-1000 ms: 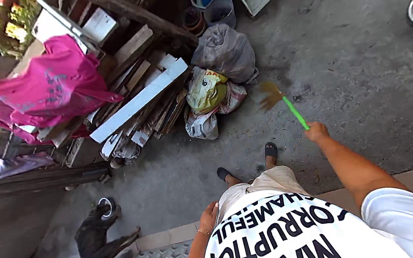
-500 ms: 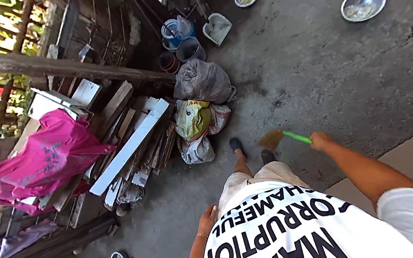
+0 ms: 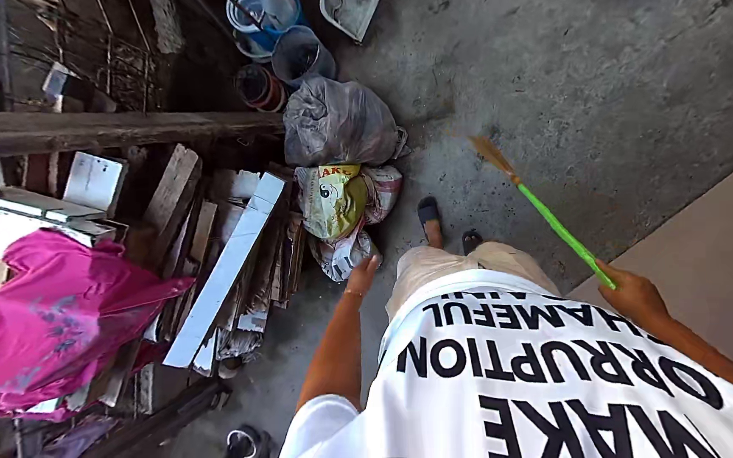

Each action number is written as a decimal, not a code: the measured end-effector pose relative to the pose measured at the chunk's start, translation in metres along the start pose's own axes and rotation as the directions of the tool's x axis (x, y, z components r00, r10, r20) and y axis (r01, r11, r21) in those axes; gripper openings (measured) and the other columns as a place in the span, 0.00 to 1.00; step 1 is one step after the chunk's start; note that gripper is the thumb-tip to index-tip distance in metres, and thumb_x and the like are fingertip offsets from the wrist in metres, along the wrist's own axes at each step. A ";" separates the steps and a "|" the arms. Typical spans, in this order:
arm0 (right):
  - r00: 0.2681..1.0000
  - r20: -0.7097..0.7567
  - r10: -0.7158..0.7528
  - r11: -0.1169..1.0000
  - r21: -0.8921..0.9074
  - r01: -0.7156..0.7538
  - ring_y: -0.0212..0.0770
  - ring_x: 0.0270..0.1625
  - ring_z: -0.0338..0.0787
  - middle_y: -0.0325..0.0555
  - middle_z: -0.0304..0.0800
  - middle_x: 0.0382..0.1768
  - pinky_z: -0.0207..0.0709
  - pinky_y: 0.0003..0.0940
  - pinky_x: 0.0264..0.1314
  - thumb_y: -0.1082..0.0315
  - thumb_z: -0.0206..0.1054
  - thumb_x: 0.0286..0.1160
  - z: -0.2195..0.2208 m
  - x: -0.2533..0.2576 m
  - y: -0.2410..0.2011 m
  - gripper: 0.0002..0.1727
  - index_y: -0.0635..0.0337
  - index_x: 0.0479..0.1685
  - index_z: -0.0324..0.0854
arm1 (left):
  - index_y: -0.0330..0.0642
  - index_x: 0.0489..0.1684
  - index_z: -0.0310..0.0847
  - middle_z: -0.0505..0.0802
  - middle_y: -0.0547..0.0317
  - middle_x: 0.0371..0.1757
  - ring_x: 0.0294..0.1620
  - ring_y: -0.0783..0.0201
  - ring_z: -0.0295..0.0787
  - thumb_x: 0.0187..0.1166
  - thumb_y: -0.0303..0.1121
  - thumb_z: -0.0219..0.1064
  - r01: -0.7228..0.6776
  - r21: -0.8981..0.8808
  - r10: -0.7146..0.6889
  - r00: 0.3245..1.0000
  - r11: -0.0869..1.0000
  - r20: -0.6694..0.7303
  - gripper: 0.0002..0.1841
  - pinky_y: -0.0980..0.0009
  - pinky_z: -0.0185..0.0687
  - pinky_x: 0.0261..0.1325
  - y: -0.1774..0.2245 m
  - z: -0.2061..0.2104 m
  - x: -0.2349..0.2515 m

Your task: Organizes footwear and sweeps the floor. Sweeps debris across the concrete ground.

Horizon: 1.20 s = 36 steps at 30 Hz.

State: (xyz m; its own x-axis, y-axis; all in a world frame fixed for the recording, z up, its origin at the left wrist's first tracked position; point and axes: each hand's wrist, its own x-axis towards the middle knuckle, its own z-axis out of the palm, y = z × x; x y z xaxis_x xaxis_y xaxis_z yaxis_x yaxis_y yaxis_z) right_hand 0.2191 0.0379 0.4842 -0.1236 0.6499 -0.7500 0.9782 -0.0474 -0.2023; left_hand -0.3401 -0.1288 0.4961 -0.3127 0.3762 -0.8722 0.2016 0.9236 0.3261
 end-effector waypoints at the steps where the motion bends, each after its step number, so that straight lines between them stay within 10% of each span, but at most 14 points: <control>1: 0.998 0.044 0.050 0.999 -0.006 -0.049 0.79 0.64 0.85 0.78 0.87 0.61 0.72 0.77 0.66 0.74 0.67 0.78 0.008 -0.003 0.002 0.32 0.57 0.85 0.73 | 0.30 0.83 0.68 0.82 0.33 0.76 0.78 0.43 0.79 0.97 0.44 0.47 -0.021 -0.023 0.021 1.000 1.000 -0.012 0.28 0.47 0.72 0.81 0.012 -0.003 0.007; 9: 0.928 0.332 0.172 0.977 -0.175 -0.118 0.72 0.63 0.88 0.72 0.91 0.54 0.75 0.72 0.64 0.69 0.71 0.76 0.017 0.047 0.029 0.13 0.68 0.53 0.90 | 0.30 0.81 0.72 0.85 0.36 0.75 0.78 0.48 0.81 0.95 0.41 0.52 -0.102 0.106 0.098 0.994 0.989 0.043 0.25 0.54 0.70 0.85 0.022 0.049 -0.019; 18: 0.880 0.410 0.239 0.968 -0.167 -0.185 0.63 0.42 0.90 0.69 0.90 0.47 0.80 0.62 0.50 0.69 0.71 0.79 -0.014 0.082 0.025 0.17 0.67 0.62 0.86 | 0.30 0.80 0.73 0.85 0.33 0.73 0.78 0.43 0.81 0.95 0.41 0.52 0.156 0.003 -0.156 0.988 0.988 0.001 0.25 0.49 0.68 0.85 -0.033 0.088 -0.068; 36: 0.851 0.430 0.301 0.950 -0.214 -0.228 0.53 0.35 0.87 0.64 0.90 0.45 0.80 0.54 0.43 0.64 0.69 0.83 -0.026 0.084 0.006 0.19 0.60 0.69 0.84 | 0.30 0.83 0.68 0.83 0.34 0.77 0.79 0.46 0.80 0.94 0.41 0.54 0.121 -0.050 -0.121 0.993 0.991 0.012 0.27 0.54 0.69 0.85 -0.032 0.096 -0.039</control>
State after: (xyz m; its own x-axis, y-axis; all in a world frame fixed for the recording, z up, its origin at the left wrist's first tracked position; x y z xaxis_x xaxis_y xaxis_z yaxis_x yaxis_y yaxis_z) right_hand 0.2185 0.1118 0.4367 0.1178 0.2123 -0.9701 0.9930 -0.0310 0.1138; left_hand -0.2455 -0.1801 0.4846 -0.3235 0.2612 -0.9095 0.1157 0.9649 0.2359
